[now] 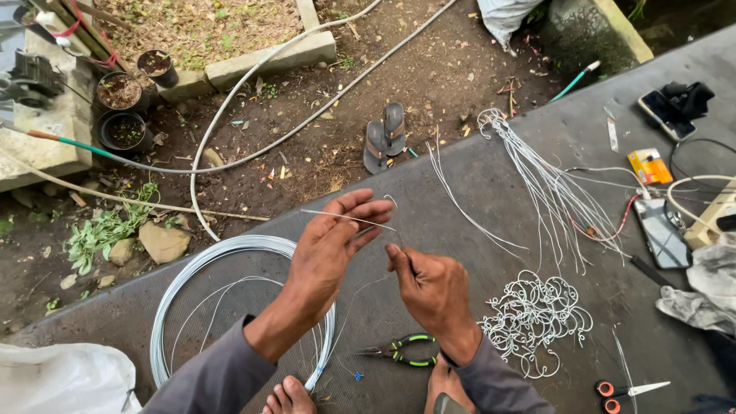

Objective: The person sits on a mat and repeatedly cuts lengths of wire from a coil using pliers. They then bend each piece by hand into a loop and twist the end to secure it, placing the finished pieces in a pile.

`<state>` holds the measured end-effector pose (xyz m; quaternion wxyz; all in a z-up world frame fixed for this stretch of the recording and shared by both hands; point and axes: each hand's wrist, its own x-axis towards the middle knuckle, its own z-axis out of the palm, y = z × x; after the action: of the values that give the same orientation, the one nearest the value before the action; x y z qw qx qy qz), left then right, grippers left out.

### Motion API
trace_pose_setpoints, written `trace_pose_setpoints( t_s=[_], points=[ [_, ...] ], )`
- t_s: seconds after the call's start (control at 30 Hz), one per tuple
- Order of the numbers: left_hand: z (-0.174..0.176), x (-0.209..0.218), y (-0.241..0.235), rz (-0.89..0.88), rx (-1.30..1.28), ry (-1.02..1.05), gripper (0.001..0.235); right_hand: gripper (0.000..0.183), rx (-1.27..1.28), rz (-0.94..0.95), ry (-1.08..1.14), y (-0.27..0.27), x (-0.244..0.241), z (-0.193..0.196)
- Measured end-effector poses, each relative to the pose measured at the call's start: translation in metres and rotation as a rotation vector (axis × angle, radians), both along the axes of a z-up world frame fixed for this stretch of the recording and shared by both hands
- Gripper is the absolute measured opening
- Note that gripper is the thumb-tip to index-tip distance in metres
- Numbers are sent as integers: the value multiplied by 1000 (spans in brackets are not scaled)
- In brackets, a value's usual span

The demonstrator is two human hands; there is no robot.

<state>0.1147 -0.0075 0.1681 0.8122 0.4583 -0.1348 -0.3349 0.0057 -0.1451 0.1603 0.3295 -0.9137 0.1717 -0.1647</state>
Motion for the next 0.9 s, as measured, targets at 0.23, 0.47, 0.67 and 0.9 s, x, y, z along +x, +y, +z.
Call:
trace_pose_setpoints(
  t_s=[0.23, 0.47, 0.67, 0.9],
  points=[
    [22, -12, 15, 100, 335, -261, 39, 42, -293, 91, 19, 0, -6, -5],
    [34, -3, 16, 266, 337, -826, 27, 29, 2, 235, 211, 5, -12, 4],
    [25, 48, 50, 475, 168, -512, 28, 38, 763, 311, 225, -41, -31, -44],
    [12, 57, 80, 469, 390, -913, 22, 28, 1138, -111, 77, -131, -18, -190]
  ],
)
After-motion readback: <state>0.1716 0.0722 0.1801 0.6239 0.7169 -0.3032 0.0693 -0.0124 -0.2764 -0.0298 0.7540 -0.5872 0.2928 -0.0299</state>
